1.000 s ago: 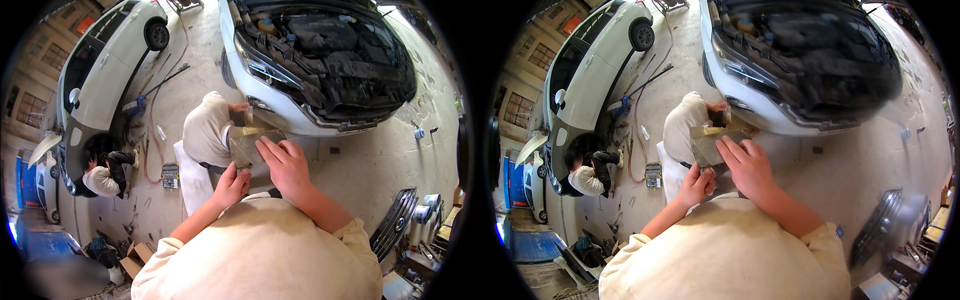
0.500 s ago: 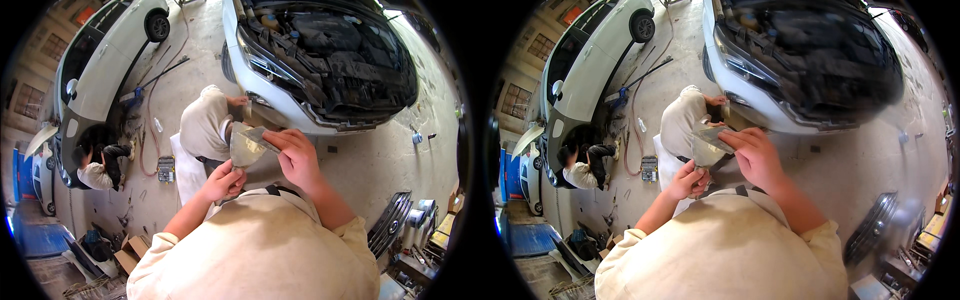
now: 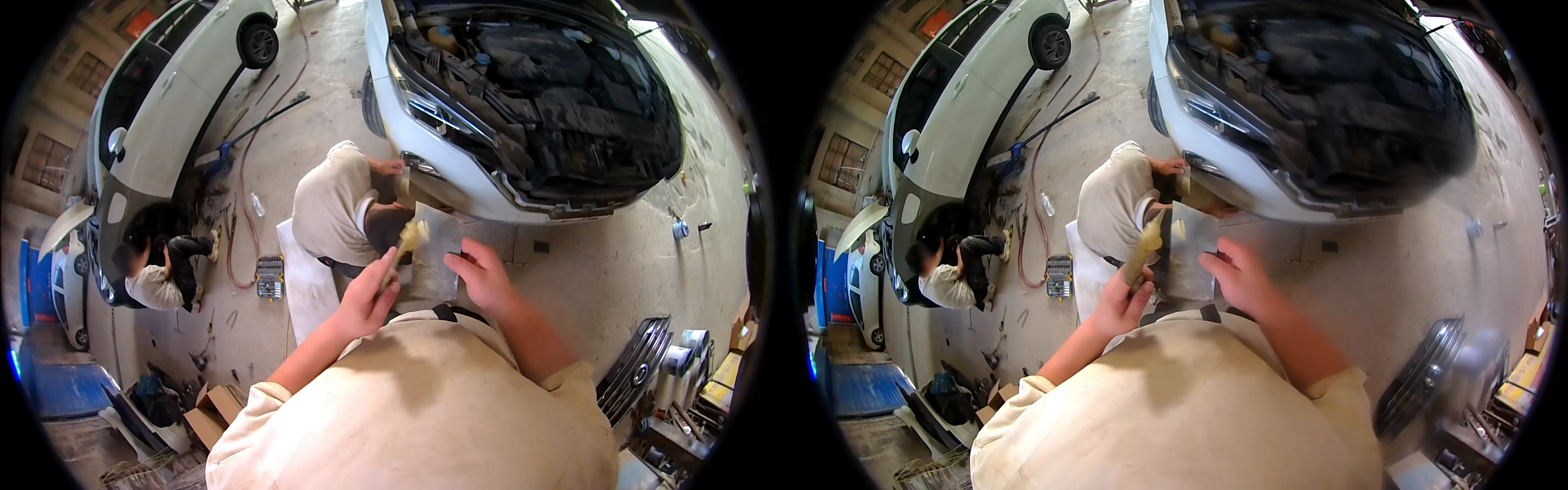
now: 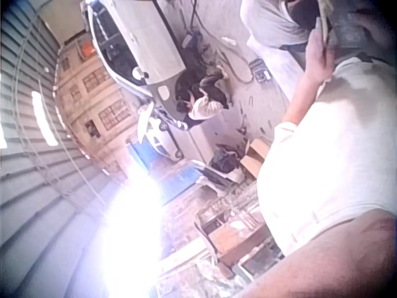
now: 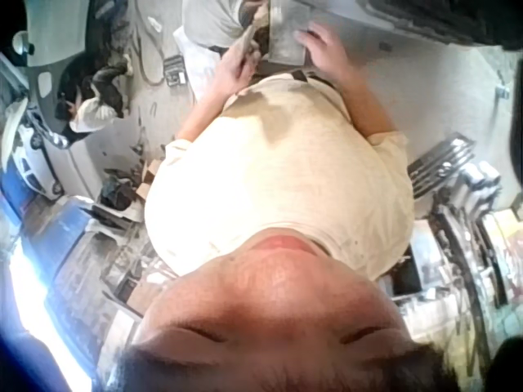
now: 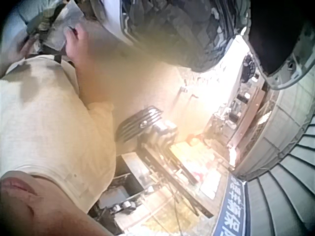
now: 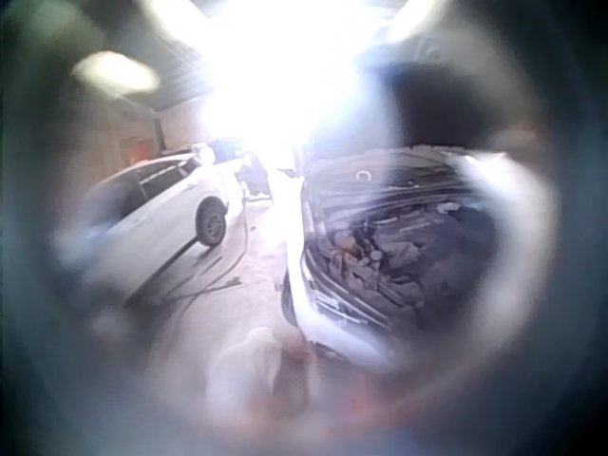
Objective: The person applies a yellowish body filler to the rear bumper of a white car using a putty knife. They spread the filler across the surface, scrape it smooth, and occasionally transfer more material from a larger scraper to the application knife. The person works on the rear bumper and briefly moves to the front bumper area where another worker is present.
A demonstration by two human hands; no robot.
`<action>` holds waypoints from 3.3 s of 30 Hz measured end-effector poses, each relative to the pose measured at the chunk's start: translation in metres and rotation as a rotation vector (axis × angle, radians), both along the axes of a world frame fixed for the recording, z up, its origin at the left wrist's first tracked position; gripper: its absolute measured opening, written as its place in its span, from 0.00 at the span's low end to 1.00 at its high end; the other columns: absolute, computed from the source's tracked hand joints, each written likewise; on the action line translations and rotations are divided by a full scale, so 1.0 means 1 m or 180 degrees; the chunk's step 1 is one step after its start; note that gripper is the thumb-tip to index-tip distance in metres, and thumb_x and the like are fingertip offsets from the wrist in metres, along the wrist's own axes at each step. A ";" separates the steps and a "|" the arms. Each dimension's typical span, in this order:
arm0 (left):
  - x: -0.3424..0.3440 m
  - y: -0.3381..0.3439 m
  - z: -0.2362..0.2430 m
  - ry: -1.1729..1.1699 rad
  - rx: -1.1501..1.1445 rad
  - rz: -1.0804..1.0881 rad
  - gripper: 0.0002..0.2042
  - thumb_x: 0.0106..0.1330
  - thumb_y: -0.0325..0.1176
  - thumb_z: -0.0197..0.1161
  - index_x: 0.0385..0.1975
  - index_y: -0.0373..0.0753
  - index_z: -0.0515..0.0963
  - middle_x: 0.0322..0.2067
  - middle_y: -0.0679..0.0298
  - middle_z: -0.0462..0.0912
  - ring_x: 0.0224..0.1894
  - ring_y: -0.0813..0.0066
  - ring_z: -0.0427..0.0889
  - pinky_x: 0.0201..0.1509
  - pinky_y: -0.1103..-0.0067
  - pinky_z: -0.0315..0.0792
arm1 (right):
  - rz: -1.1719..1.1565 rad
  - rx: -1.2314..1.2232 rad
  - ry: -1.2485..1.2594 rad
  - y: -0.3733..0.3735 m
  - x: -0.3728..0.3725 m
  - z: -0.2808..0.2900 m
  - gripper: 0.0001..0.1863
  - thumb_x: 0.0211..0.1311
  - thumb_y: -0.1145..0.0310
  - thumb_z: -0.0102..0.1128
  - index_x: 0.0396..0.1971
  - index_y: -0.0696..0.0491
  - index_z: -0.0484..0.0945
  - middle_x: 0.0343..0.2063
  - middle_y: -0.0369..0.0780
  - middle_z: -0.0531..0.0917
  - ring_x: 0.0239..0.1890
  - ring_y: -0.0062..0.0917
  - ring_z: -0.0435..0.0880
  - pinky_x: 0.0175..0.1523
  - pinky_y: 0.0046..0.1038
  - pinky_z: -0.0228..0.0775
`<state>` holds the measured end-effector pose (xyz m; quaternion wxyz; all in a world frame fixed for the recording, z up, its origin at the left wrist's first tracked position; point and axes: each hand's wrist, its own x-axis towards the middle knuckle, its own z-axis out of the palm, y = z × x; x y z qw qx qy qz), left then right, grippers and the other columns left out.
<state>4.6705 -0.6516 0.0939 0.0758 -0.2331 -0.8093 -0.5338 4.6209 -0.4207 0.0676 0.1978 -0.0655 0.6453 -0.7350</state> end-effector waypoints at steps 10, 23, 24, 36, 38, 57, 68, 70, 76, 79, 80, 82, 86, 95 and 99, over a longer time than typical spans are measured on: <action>0.000 -0.013 -0.037 0.1005 -0.1407 0.0623 0.32 0.48 0.16 0.58 0.59 0.37 0.69 0.32 0.55 0.75 0.28 0.62 0.77 0.30 0.72 0.74 | -0.0408 -0.2390 -0.1628 -0.019 0.013 0.036 0.15 0.63 0.73 0.48 0.48 0.61 0.73 0.44 0.42 0.81 0.44 0.25 0.80 0.51 0.29 0.72; -0.007 -0.006 0.018 -0.3236 0.1453 -0.0790 0.05 0.72 0.32 0.46 0.40 0.38 0.67 0.24 0.65 0.71 0.18 0.82 0.67 0.20 0.82 0.67 | -0.0606 0.1011 0.3552 0.016 -0.021 0.079 0.23 0.45 0.84 0.59 0.45 0.56 0.79 0.43 0.41 0.82 0.37 0.35 0.81 0.41 0.31 0.74; -0.007 -0.007 0.016 -0.3248 0.1515 -0.0831 0.06 0.73 0.32 0.46 0.41 0.38 0.67 0.24 0.65 0.71 0.17 0.82 0.66 0.19 0.82 0.66 | -0.0451 0.1201 0.3650 0.016 -0.021 0.081 0.23 0.44 0.84 0.59 0.46 0.55 0.79 0.43 0.40 0.82 0.38 0.35 0.81 0.42 0.31 0.74; -0.003 -0.017 -0.006 -0.3950 0.2426 -0.1181 0.04 0.73 0.33 0.48 0.37 0.41 0.66 0.24 0.68 0.67 0.17 0.83 0.62 0.16 0.85 0.55 | 0.0464 0.2491 0.2510 0.037 -0.004 0.077 0.16 0.52 0.82 0.57 0.43 0.58 0.80 0.27 0.42 0.82 0.26 0.33 0.80 0.31 0.30 0.71; -0.010 -0.026 0.000 -0.3841 0.1938 -0.1370 0.05 0.73 0.33 0.47 0.36 0.41 0.66 0.23 0.67 0.67 0.17 0.83 0.63 0.16 0.85 0.56 | -0.0194 0.2110 0.1852 0.030 0.004 0.072 0.10 0.55 0.79 0.58 0.38 0.58 0.80 0.26 0.44 0.80 0.26 0.36 0.78 0.31 0.33 0.69; -0.094 -0.074 -0.013 -0.3161 0.2399 -0.2156 0.02 0.71 0.27 0.46 0.38 0.38 0.66 0.21 0.67 0.67 0.17 0.84 0.62 0.19 0.85 0.58 | -0.0359 0.3707 0.0135 -0.046 0.063 0.048 0.12 0.61 0.72 0.53 0.42 0.57 0.77 0.34 0.45 0.83 0.33 0.36 0.81 0.39 0.32 0.74; -0.086 0.010 -0.027 0.0904 0.0237 -0.1764 0.32 0.47 0.21 0.60 0.60 0.38 0.67 0.29 0.57 0.70 0.24 0.59 0.73 0.25 0.72 0.69 | -0.2941 -0.1561 -0.0981 -0.058 0.065 0.057 0.13 0.64 0.67 0.54 0.45 0.58 0.74 0.41 0.38 0.81 0.41 0.24 0.81 0.47 0.29 0.74; -0.084 0.026 -0.029 0.1006 -0.0074 -0.1765 0.32 0.48 0.22 0.61 0.59 0.42 0.68 0.28 0.58 0.70 0.24 0.61 0.73 0.25 0.72 0.69 | -0.2811 -0.1785 -0.1108 -0.037 0.067 0.063 0.14 0.64 0.67 0.54 0.46 0.57 0.74 0.42 0.39 0.81 0.41 0.24 0.81 0.47 0.30 0.75; -0.089 0.099 -0.029 0.1156 -0.0821 -0.1932 0.32 0.48 0.24 0.62 0.60 0.49 0.70 0.28 0.60 0.71 0.25 0.62 0.75 0.26 0.73 0.70 | -0.3294 -0.2291 -0.1302 0.051 0.085 0.066 0.12 0.63 0.66 0.56 0.43 0.54 0.75 0.39 0.39 0.81 0.40 0.26 0.82 0.45 0.31 0.75; -0.102 0.151 -0.031 0.1159 -0.1104 -0.1987 0.22 0.56 0.26 0.60 0.53 0.45 0.73 0.28 0.61 0.73 0.25 0.66 0.76 0.27 0.73 0.71 | -0.3262 -0.2882 -0.0459 0.112 0.096 0.079 0.10 0.64 0.67 0.56 0.43 0.54 0.75 0.38 0.37 0.81 0.40 0.24 0.81 0.46 0.30 0.74; -0.106 0.165 -0.038 0.0267 -0.1027 -0.1944 0.18 0.59 0.27 0.58 0.50 0.43 0.73 0.29 0.62 0.74 0.26 0.68 0.76 0.28 0.73 0.72 | -0.3638 -0.2597 -0.0137 0.132 0.097 0.081 0.09 0.65 0.67 0.55 0.42 0.54 0.76 0.38 0.36 0.81 0.39 0.22 0.80 0.46 0.27 0.73; -0.115 0.203 -0.037 -0.1514 -0.0883 -0.1802 0.09 0.65 0.29 0.55 0.44 0.39 0.73 0.29 0.65 0.75 0.27 0.73 0.77 0.29 0.74 0.72 | -0.4430 -0.1952 0.0494 0.170 0.102 0.086 0.08 0.66 0.67 0.54 0.40 0.53 0.76 0.38 0.34 0.81 0.37 0.18 0.78 0.44 0.22 0.70; -0.112 0.314 0.018 -0.3739 0.0319 -0.2658 0.07 0.71 0.34 0.49 0.38 0.37 0.70 0.29 0.66 0.76 0.24 0.73 0.77 0.28 0.77 0.73 | -0.4827 0.0628 0.1273 0.265 0.144 0.059 0.08 0.66 0.69 0.56 0.41 0.55 0.75 0.32 0.28 0.78 0.31 0.10 0.70 0.38 0.18 0.64; -0.097 0.467 0.060 -0.4024 -0.0836 -0.4496 0.08 0.71 0.33 0.49 0.44 0.40 0.72 0.28 0.66 0.75 0.18 0.84 0.65 0.19 0.84 0.59 | -0.3892 0.3459 0.2579 0.372 0.184 0.099 0.15 0.56 0.80 0.58 0.45 0.60 0.76 0.37 0.47 0.82 0.31 0.36 0.82 0.36 0.28 0.73; -0.107 0.521 0.054 -0.4369 -0.0832 -0.4463 0.08 0.70 0.30 0.50 0.45 0.37 0.72 0.24 0.69 0.69 0.16 0.86 0.61 0.17 0.87 0.54 | -0.3604 0.3800 0.2077 0.409 0.183 0.101 0.17 0.54 0.82 0.58 0.45 0.60 0.76 0.38 0.46 0.83 0.32 0.39 0.82 0.37 0.31 0.75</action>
